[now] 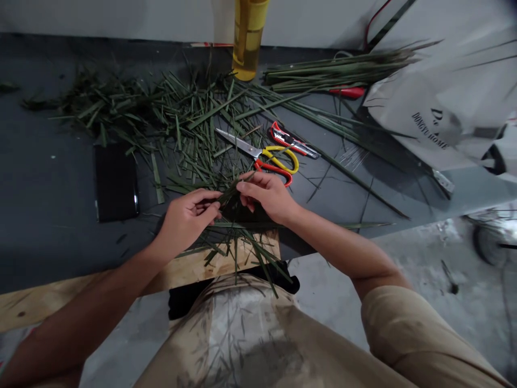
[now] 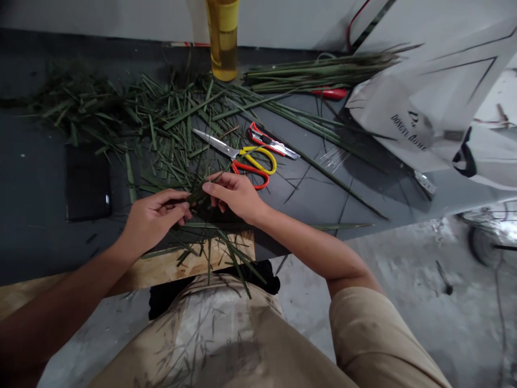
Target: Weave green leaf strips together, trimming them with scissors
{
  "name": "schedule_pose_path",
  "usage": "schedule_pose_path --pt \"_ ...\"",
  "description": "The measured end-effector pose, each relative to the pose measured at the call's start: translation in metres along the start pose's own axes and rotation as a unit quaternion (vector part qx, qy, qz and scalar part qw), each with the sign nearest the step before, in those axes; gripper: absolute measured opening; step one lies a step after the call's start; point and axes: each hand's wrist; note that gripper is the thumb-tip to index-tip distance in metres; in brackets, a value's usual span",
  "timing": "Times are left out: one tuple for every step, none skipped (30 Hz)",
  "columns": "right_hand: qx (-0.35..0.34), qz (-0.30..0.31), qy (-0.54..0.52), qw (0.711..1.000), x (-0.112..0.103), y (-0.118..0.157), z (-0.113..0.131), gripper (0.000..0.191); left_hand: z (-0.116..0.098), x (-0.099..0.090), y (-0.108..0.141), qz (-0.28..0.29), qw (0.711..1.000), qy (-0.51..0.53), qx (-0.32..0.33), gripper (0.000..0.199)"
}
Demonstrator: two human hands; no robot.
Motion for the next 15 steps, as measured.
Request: schedule_pose_path --pt "-0.002 -0.002 0.005 1.0 -0.0002 0.0003 0.0002 0.041 0.0007 0.0 -0.0002 0.006 1.0 0.008 -0.004 0.028" --pt "-0.003 -0.004 0.011 1.0 -0.0002 0.0008 0.0005 0.04 0.0015 0.0 -0.0003 0.014 1.0 0.015 -0.008 0.03" --pt "-0.004 -0.006 0.017 1.0 -0.0001 0.0012 0.0008 0.04 0.0024 0.0 -0.0003 0.02 0.999 0.022 -0.013 0.032" --pt "-0.007 -0.007 0.022 1.0 0.0001 0.0017 0.0012 0.04 0.0033 0.0002 -0.0002 0.024 0.999 0.028 -0.016 0.034" --pt "-0.01 -0.006 0.024 1.0 0.0004 0.002 0.0017 0.042 0.0043 0.0005 0.0 0.025 0.999 0.034 -0.018 0.034" --pt "-0.014 -0.005 0.024 1.0 0.0008 0.0023 0.0022 0.043 0.0053 0.001 0.0003 0.024 0.999 0.039 -0.019 0.034" --pt "-0.019 -0.002 0.021 1.0 0.0012 0.0025 0.0027 0.044 0.0062 0.0016 0.0005 0.02 0.999 0.043 -0.017 0.034" --pt "-0.023 0.001 0.016 1.0 0.0017 0.0025 0.0032 0.043 0.007 0.0022 0.0007 0.014 0.999 0.046 -0.013 0.033" --pt "-0.027 0.002 0.01 1.0 0.002 0.0024 0.0037 0.042 0.0077 0.0028 0.0007 0.007 0.999 0.047 -0.008 0.032" --pt "-0.03 0.002 0.005 1.0 0.0022 0.0023 0.0043 0.04 0.008 0.0033 0.0005 0.002 0.999 0.047 -0.004 0.031" --pt "-0.032 0.0 0.001 0.999 0.0024 0.0021 0.0048 0.039 0.0081 0.0036 0.0003 -0.001 0.999 0.046 0.001 0.03" --pt "-0.034 -0.001 -0.001 0.999 0.0024 0.0018 0.0052 0.037 0.0077 0.0037 0.0 -0.003 0.999 0.043 0.006 0.029" --pt "-0.035 -0.001 -0.002 0.999 0.0024 0.0016 0.0056 0.036 0.0071 0.0036 -0.0003 -0.004 0.999 0.038 0.011 0.028" --pt "-0.037 -0.001 -0.003 0.999 0.0023 0.0014 0.006 0.035 0.0063 0.0032 -0.0006 -0.004 0.999 0.032 0.017 0.026" --pt "-0.038 0.001 -0.004 0.999 0.0021 0.0012 0.0062 0.034 0.0054 0.0027 -0.0007 -0.004 0.999 0.024 0.024 0.025"
Point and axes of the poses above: each hand's wrist, its own y-axis away from the middle knuckle, its own x-axis out of the palm, z = x × y, and after that the axes turned 14 degrees about -x, right-handed
